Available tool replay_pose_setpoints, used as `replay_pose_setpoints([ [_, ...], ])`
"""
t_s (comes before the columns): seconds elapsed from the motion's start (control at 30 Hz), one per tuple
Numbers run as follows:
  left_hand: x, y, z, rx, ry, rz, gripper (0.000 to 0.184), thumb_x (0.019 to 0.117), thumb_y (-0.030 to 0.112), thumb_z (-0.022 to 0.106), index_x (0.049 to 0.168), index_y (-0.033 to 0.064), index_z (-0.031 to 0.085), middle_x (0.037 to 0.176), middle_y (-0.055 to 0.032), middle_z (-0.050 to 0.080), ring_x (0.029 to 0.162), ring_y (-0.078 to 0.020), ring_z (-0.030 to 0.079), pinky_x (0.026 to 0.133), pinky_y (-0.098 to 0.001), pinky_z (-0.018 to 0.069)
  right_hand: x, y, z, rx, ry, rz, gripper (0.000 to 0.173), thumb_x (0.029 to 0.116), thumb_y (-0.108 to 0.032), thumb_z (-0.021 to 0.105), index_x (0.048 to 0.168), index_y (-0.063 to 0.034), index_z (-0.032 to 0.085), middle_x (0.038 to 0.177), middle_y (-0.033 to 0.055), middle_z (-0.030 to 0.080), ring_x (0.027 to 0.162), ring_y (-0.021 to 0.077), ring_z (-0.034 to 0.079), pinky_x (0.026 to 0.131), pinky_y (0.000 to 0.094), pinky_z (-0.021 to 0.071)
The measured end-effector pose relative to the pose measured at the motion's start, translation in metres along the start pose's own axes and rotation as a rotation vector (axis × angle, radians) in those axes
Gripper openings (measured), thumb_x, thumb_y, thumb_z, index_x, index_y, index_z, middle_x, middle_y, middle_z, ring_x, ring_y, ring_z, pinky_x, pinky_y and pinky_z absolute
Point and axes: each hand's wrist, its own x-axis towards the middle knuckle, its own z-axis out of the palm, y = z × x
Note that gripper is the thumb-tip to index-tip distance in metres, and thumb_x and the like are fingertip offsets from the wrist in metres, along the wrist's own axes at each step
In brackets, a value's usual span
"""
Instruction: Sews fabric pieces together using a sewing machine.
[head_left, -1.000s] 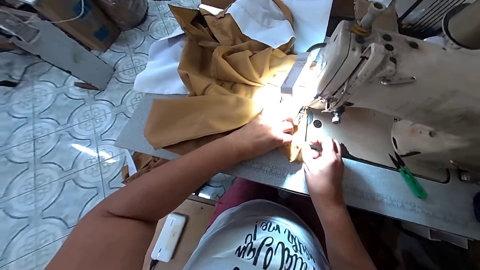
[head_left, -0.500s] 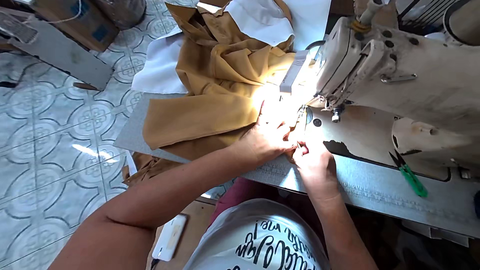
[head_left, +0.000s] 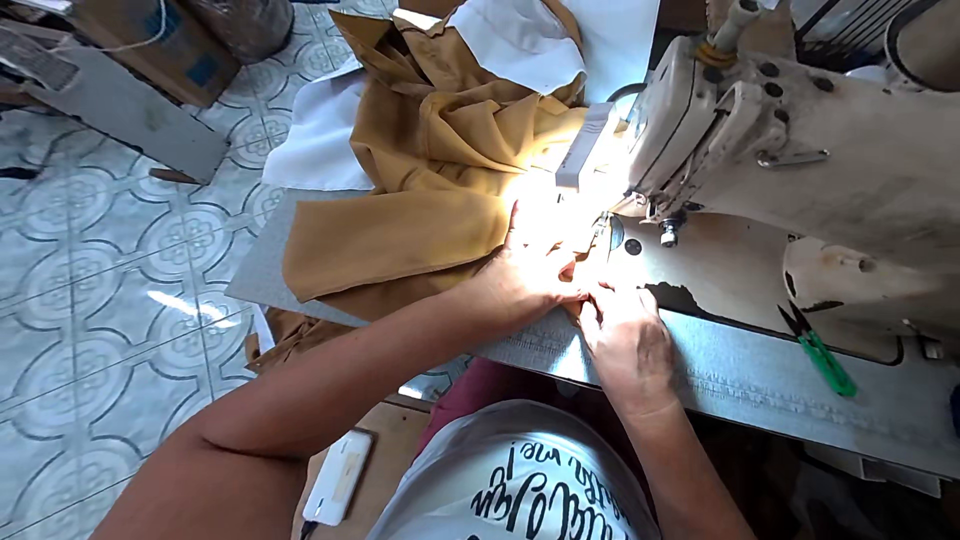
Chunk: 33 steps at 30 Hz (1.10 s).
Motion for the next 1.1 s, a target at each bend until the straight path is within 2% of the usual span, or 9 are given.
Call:
replay_pose_setpoints([
  [0.1,0.003,-0.003,-0.002,-0.012,-0.031,-0.014,0.043,0.1000,0.007,0.055,0.123,0.0387,0.072,0.127,-0.0071,0.067,0.138,-0.0404,0.048,0.109,-0.0859,0.0058,0.003,0.001,0.002,-0.032,0.014,-0.010,0.017,0.0937,-0.017,0.067,0.103,-0.0102,0.079,0.111,0.0089,0.075,0.106,0.0313,0.070,0.077,0.0468,0.0581],
  [0.2,0.012,-0.013,0.000,0.010,-0.033,-0.011,0.044,0.1020,0.009,0.052,0.127,0.0411,0.069,0.126,-0.0057,0.066,0.136,-0.0382,0.049,0.110,-0.0842,0.0087,0.013,0.004,0.006,-0.028,0.016,-0.002,0.017,0.0946,-0.018,0.066,0.106,-0.0113,0.078,0.115,0.0090,0.073,0.114,0.0321,0.067,0.081,0.0496,0.0570],
  [0.3,0.022,-0.021,-0.001,0.021,-0.014,-0.024,0.042,0.1028,0.012,0.053,0.127,0.0424,0.070,0.125,-0.0064,0.066,0.132,-0.0388,0.052,0.110,-0.0827,0.0104,0.025,0.007,0.009,-0.028,0.030,0.011,0.017,0.0945,-0.018,0.065,0.105,-0.0108,0.077,0.114,0.0099,0.073,0.112,0.0332,0.067,0.077,0.0519,0.0557],
  [0.5,0.027,-0.029,0.008,0.028,0.117,0.005,0.035,0.1027,0.017,0.056,0.123,0.0409,0.072,0.117,-0.0054,0.068,0.124,-0.0355,0.057,0.109,-0.0782,0.0195,0.032,0.009,0.010,0.004,-0.016,0.043,0.022,0.0974,-0.022,0.064,0.113,-0.0121,0.076,0.121,0.0111,0.071,0.115,0.0345,0.066,0.082,0.0545,0.0545],
  [0.6,0.027,-0.031,0.012,0.012,0.152,0.025,0.039,0.1004,0.014,0.058,0.125,0.0416,0.070,0.118,-0.0062,0.069,0.121,-0.0345,0.059,0.107,-0.0700,0.0300,0.030,0.011,0.012,0.030,0.003,0.038,0.023,0.0980,-0.021,0.063,0.116,-0.0115,0.075,0.123,0.0113,0.071,0.117,0.0354,0.064,0.085,0.0544,0.0543],
  [0.83,0.030,-0.032,0.011,-0.018,0.155,-0.003,0.036,0.1010,0.015,0.058,0.123,0.0401,0.072,0.116,-0.0055,0.069,0.126,-0.0353,0.055,0.110,-0.0770,0.0183,0.032,0.014,0.017,0.033,0.068,0.013,0.023,0.0961,-0.020,0.067,0.113,-0.0090,0.076,0.121,0.0127,0.072,0.111,0.0349,0.067,0.083,0.0508,0.0563],
  [0.97,0.035,-0.042,0.015,-0.010,0.141,0.034,0.041,0.1018,0.011,0.053,0.127,0.0382,0.070,0.120,-0.0076,0.066,0.120,-0.0317,0.058,0.105,-0.0653,0.0336,0.044,0.014,0.017,0.016,0.038,0.033,0.022,0.0974,-0.021,0.065,0.114,-0.0106,0.076,0.121,0.0115,0.071,0.108,0.0351,0.068,0.083,0.0510,0.0561],
  [1.03,0.037,-0.043,0.013,-0.034,0.162,0.067,0.036,0.1018,0.011,0.053,0.124,0.0319,0.073,0.126,-0.0107,0.066,0.124,-0.0325,0.057,0.105,-0.0597,0.0383,0.047,0.018,0.017,0.022,0.037,0.026,0.021,0.0980,-0.021,0.064,0.112,-0.0113,0.076,0.120,0.0105,0.072,0.108,0.0337,0.068,0.085,0.0505,0.0563],
  [1.1,0.038,-0.041,0.013,-0.046,0.210,0.104,0.030,0.1026,0.011,0.053,0.117,0.0242,0.076,0.120,-0.0114,0.067,0.119,-0.0308,0.059,0.105,-0.0564,0.0395,0.043,0.027,0.017,0.145,0.070,0.007,0.023,0.1008,-0.021,0.061,0.111,-0.0096,0.077,0.119,0.0109,0.071,0.109,0.0312,0.067,0.090,0.0485,0.0556],
])
